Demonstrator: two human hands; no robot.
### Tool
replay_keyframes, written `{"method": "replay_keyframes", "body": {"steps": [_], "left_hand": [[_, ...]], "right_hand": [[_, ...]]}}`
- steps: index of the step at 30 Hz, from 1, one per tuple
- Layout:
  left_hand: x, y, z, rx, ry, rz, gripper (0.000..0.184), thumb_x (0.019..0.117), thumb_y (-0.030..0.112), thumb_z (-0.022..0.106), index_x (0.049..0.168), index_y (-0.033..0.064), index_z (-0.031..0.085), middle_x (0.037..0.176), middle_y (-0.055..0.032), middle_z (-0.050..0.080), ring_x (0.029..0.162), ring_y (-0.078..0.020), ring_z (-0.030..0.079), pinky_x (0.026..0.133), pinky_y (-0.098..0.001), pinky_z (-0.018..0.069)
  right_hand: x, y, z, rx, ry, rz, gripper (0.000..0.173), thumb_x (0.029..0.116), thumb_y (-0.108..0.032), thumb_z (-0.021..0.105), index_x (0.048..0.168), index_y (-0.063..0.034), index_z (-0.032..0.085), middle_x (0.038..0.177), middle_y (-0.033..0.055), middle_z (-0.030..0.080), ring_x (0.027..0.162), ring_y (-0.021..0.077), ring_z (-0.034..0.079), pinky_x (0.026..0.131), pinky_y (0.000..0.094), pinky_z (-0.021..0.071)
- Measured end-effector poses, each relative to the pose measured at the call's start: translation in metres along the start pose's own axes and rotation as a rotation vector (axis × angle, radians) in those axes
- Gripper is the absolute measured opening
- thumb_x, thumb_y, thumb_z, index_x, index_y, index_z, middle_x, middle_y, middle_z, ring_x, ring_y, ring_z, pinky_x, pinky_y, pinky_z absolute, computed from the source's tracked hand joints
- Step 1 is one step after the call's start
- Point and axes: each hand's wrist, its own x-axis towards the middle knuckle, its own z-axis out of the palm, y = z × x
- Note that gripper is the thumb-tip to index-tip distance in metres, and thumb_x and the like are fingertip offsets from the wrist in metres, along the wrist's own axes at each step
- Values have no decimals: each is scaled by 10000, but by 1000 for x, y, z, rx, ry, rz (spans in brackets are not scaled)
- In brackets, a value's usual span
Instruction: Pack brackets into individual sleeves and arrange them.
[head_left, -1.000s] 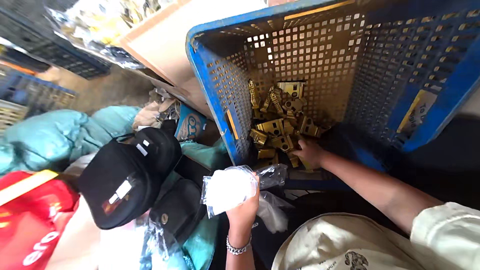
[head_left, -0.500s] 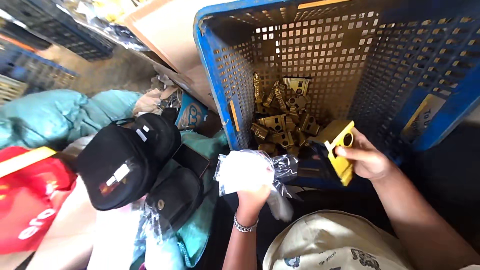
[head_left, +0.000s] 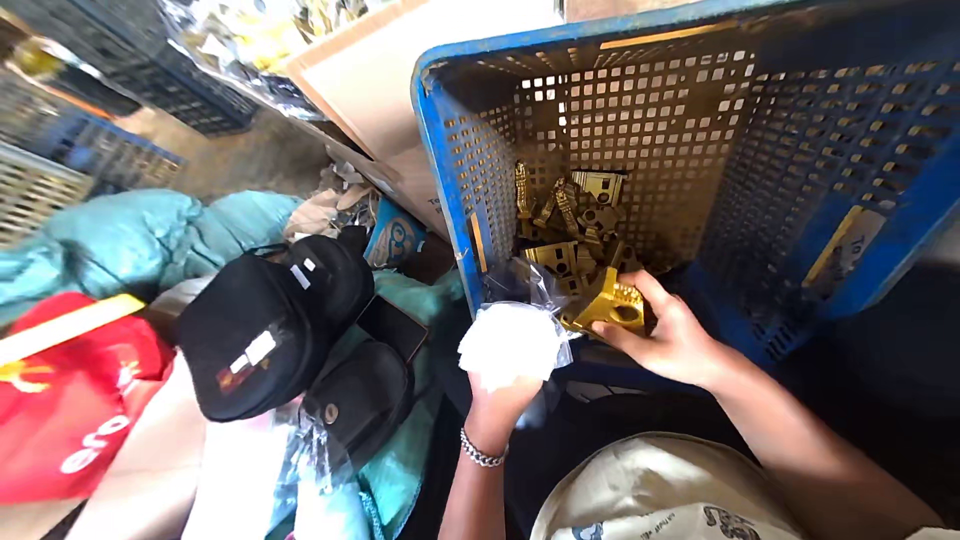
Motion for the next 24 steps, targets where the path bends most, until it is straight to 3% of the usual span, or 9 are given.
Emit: {"method": "replay_keyframes", "body": {"steps": [5,9,11,13,15,17,18,20,24], "left_hand": [[-11,12,12,-502,82,-271,418,787,2,774,1091,-202,573,993,-65,711,976,32,659,911,-166,544],[3,28,3,-685,132,-453,263,807,-71,706,1045,-47,596,888,60,718,862,20,684,824,-191,583],[-2,23,-5,-475,58,-282,313,776,-16,756,1020,-150,611,907,-23,713,901,49,661,845,-145,547],[-6,22,-11,-249,-51,-142,367,773,86,779,966,-195,643,896,-133,716,907,40,646,854,-121,499],[-7,19,-12,-188,-122,-99,331,768,77,749,953,-184,664,891,-179,718,900,-16,664,857,-159,498],[-8,12,-6,-138,-83,-43,294,814,104,751,969,-135,676,912,-124,720,930,1,669,888,-152,518],[-6,9,-2,-14,-32,4,321,813,159,770,951,-120,692,897,-144,729,909,-71,696,867,-214,545],[0,4,1,181,68,33,352,823,187,748,935,-144,699,879,-240,724,868,-257,728,814,-380,561],[8,-4,9,-62,410,-43,392,869,144,754,992,-205,625,922,-191,691,943,-40,668,897,-156,509]], "right_hand": [[5,-5,13,40,-94,52,447,923,-225,706,1247,55,579,1045,109,713,945,24,685,861,194,560],[0,-4,40,-403,-69,-201,315,859,-70,717,1103,104,616,1106,296,669,838,397,724,692,511,610],[-5,-2,49,-506,-162,-266,342,791,-32,747,1079,87,607,1103,316,658,741,447,712,585,545,589],[-1,-3,49,-457,-234,-149,433,839,-73,731,1190,119,564,1169,325,639,792,437,719,657,539,596],[14,-8,45,-322,-303,60,604,883,-112,712,1387,105,461,1342,331,552,1013,434,690,848,528,575],[26,-15,42,-161,-410,289,764,885,-99,724,1526,39,334,1501,302,430,1311,402,539,1086,493,457],[30,-19,39,-49,-443,367,806,878,-90,741,1551,25,312,1532,280,410,1381,357,480,1141,457,404],[28,-25,32,243,-432,420,814,837,-86,794,1529,7,377,1472,198,513,1316,203,547,1099,334,456],[18,-27,25,475,-126,230,618,808,-97,791,1372,17,565,1317,88,629,1148,67,632,978,221,541]]}}
